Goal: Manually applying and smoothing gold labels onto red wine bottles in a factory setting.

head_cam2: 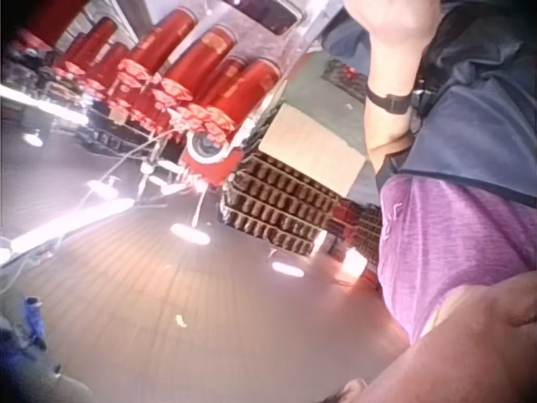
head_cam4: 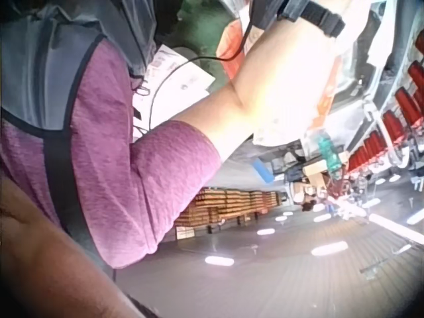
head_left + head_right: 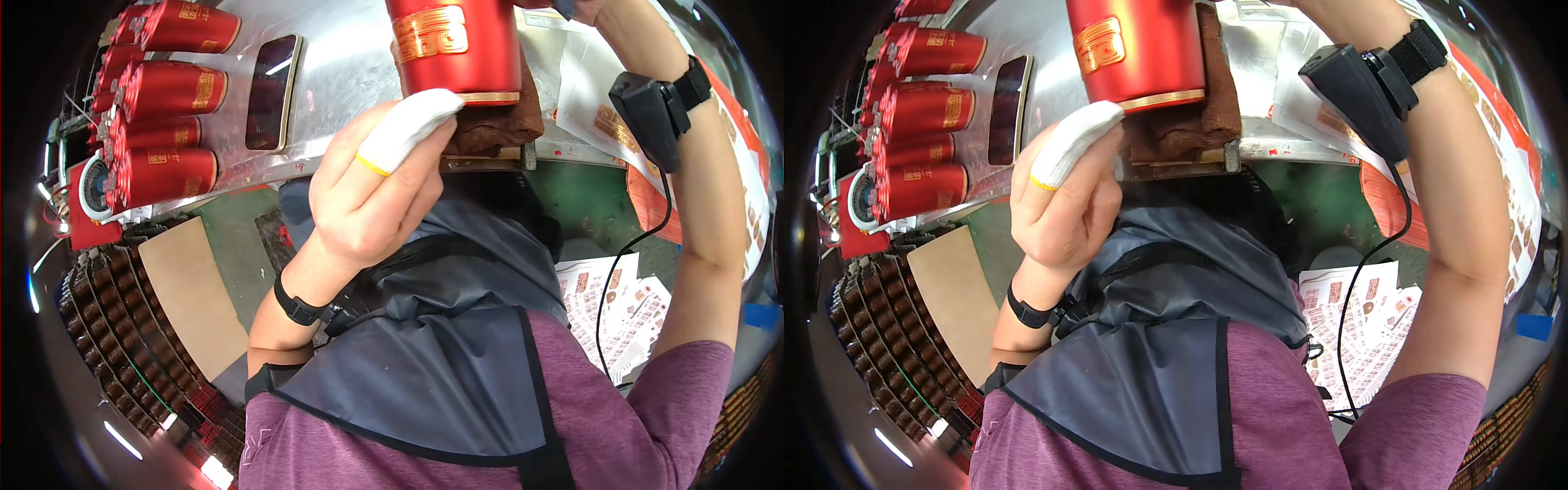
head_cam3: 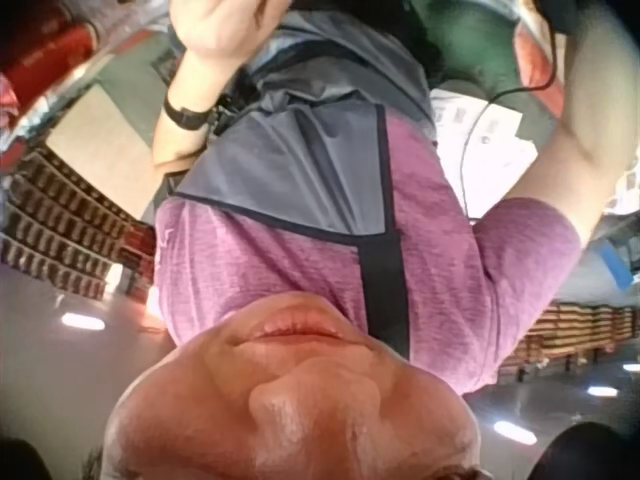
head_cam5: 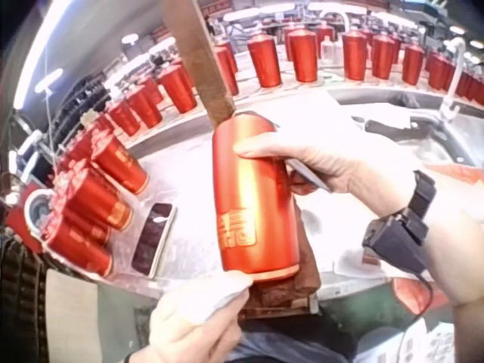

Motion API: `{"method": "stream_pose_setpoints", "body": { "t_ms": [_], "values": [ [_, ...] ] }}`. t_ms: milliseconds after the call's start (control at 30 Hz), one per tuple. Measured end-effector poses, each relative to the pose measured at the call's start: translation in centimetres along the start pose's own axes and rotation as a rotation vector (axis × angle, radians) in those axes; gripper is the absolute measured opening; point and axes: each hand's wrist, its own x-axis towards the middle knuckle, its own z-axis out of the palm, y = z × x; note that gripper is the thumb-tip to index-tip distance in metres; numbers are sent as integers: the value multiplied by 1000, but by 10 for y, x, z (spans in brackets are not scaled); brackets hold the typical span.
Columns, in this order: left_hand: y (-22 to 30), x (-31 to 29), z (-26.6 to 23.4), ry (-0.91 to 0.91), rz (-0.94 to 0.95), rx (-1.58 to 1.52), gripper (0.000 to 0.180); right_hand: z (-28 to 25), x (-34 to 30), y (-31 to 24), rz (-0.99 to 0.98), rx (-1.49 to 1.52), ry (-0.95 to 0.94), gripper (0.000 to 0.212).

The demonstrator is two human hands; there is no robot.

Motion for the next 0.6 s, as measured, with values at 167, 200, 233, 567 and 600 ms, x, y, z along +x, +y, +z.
{"method": "stream_pose_setpoints", "body": {
  "t_ms": [167, 200, 233, 567, 600],
  "values": [
    [1, -2, -6, -20, -44, 9, 41, -35, -5, 18, 21, 46, -10, 43],
    [1, -2, -6, -30, -46, 19, 41, -38, -2, 19, 27, 55, -15, 43],
    [0, -2, -6, -40, -48, 30, 41, -38, 1, 22, 33, 62, -21, 42],
    [2, 5, -2, -39, 54, 66, 42, -13, 7, 15, 99, 86, -96, 41],
    [7, 11, -3, -50, 51, 70, 42, -18, 11, 14, 105, 84, -97, 41]
  ]
}}
